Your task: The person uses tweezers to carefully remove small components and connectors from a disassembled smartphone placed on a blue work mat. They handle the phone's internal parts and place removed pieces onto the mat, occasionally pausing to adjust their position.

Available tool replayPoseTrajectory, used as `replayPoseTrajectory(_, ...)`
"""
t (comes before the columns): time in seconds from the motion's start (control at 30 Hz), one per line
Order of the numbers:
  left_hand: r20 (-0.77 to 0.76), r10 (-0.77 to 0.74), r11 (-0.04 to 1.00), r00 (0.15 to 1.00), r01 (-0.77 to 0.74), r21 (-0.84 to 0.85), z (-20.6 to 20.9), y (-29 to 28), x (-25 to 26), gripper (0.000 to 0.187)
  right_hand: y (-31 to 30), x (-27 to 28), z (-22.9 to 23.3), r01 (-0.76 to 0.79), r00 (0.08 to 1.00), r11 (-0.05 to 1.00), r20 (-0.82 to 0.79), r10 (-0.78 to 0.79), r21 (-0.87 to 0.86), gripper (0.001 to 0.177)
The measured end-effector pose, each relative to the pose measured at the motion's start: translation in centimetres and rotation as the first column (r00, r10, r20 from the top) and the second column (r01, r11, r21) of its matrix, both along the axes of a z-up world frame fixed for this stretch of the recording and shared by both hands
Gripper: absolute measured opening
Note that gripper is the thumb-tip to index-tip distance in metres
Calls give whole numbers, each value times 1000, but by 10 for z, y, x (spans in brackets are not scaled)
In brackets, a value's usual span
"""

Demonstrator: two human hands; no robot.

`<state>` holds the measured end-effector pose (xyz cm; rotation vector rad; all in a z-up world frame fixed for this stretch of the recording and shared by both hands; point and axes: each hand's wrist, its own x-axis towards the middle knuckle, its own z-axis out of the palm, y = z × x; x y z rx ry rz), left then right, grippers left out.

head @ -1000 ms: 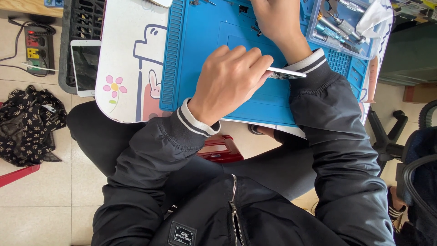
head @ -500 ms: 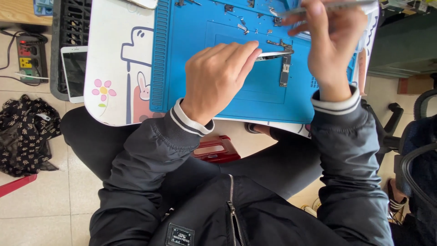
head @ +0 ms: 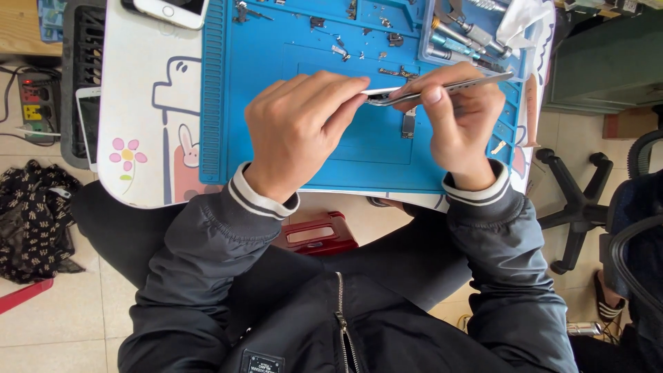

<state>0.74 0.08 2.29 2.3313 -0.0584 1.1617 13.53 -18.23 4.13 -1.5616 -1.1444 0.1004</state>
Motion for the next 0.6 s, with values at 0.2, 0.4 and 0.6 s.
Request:
replayPoseTrajectory(0.2,-9,6,995,1000,-6,101,-1,-1,1,6,-4,-1,2,-17,1000,1000,5,17,-14,31)
replayPoseTrajectory(0.4,-17,-12,996,1000,14,89,-2,0,0,6,-5,-1,1,-26,1000,999,6,26,-44,30)
replayPoseTrajectory(0.6,-3,-24,996,1000,25,81,-2,1,-1,6,-4,-2,1,-21,1000,999,-1,21,-36,30)
